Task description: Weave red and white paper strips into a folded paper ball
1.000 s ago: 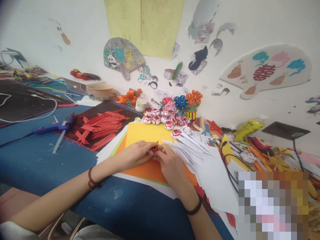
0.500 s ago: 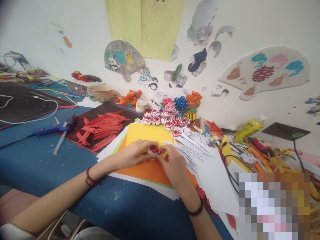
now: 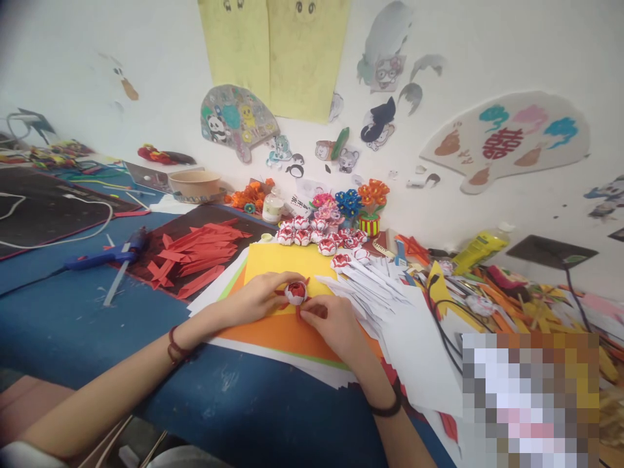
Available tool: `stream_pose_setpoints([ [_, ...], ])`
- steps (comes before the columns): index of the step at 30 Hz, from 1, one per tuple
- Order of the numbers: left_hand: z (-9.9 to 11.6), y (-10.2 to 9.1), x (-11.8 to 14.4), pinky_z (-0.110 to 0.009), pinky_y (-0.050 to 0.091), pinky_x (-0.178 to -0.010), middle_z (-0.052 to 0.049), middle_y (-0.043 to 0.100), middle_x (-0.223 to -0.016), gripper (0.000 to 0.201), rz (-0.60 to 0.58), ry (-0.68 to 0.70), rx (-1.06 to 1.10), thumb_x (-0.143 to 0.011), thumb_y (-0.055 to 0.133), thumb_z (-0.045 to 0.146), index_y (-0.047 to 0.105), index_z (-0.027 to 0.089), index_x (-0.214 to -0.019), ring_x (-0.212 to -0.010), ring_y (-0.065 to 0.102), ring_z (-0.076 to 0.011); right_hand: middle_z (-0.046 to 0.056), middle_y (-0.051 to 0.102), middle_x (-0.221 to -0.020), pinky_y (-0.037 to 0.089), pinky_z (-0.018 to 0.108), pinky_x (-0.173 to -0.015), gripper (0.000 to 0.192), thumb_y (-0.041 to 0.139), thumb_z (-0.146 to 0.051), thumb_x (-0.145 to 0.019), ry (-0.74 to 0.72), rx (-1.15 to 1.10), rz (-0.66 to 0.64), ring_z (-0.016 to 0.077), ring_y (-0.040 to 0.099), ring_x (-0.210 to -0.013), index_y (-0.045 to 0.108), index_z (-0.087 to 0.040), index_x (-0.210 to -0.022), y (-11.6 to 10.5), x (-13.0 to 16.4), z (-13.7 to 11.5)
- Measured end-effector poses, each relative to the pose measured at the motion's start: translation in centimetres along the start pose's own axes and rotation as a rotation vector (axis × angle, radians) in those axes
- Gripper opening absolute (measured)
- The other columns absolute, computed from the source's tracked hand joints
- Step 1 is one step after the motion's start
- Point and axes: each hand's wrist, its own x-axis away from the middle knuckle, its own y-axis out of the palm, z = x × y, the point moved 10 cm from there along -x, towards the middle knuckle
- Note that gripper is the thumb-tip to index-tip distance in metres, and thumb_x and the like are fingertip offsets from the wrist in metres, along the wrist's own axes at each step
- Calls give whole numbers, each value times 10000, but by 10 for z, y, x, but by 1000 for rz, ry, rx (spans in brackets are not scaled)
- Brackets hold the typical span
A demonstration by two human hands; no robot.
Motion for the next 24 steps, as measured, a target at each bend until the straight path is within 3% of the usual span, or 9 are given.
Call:
stream_pose_setpoints([
  [5, 7, -6, 0, -339, 452, -975, -90, 626, -1302, 433, 38, 16, 21, -942, 548, 208, 462, 209, -1367, -1152, 613, -229, 34, 759, -753, 506, 321, -655, 131, 657, -310, -797, 12, 59, 119, 201, 677, -658, 744, -213, -784, -10, -1, 5],
  [8, 10, -5, -1, -352, 442, -961, -72, 677, -1213, 422, 74, 4, -50, -922, 625, 320, 511, 216, -1315, -1073, 650, -236, 25, 737, -730, 487, 309, -632, 124, 650, -303, -811, -23, 93, 185, 189, 653, -631, 731, -210, -823, -13, -1, 5],
  [12, 10, 1, -3, -318, 456, -901, -53, 705, -1127, 350, 93, -3, -93, -929, 621, 304, 547, 220, -1260, -963, 674, -206, 10, 700, -718, 449, 317, -637, 152, 636, -275, -840, -69, 273, 286, 192, 613, -619, 722, -217, -951, -18, 2, 0],
  [18, 7, 4, -3, -309, 454, -884, -39, 695, -1118, 347, 83, 18, -111, -952, 588, 286, 518, 230, -1287, -937, 661, -193, 10, 680, -741, 415, 291, -619, 102, 604, -206, -875, -176, 311, 232, 186, 601, -661, 706, -210, -871, -4, 4, -11],
  [24, 5, 6, -1, -300, 462, -879, -50, 685, -1142, 346, 76, 27, -102, -966, 563, 293, 505, 233, -1302, -931, 663, -189, 11, 662, -688, 401, 282, -598, 131, 601, -189, -895, -307, 310, 263, 175, 590, -628, 690, -188, -799, 1, 10, -19],
])
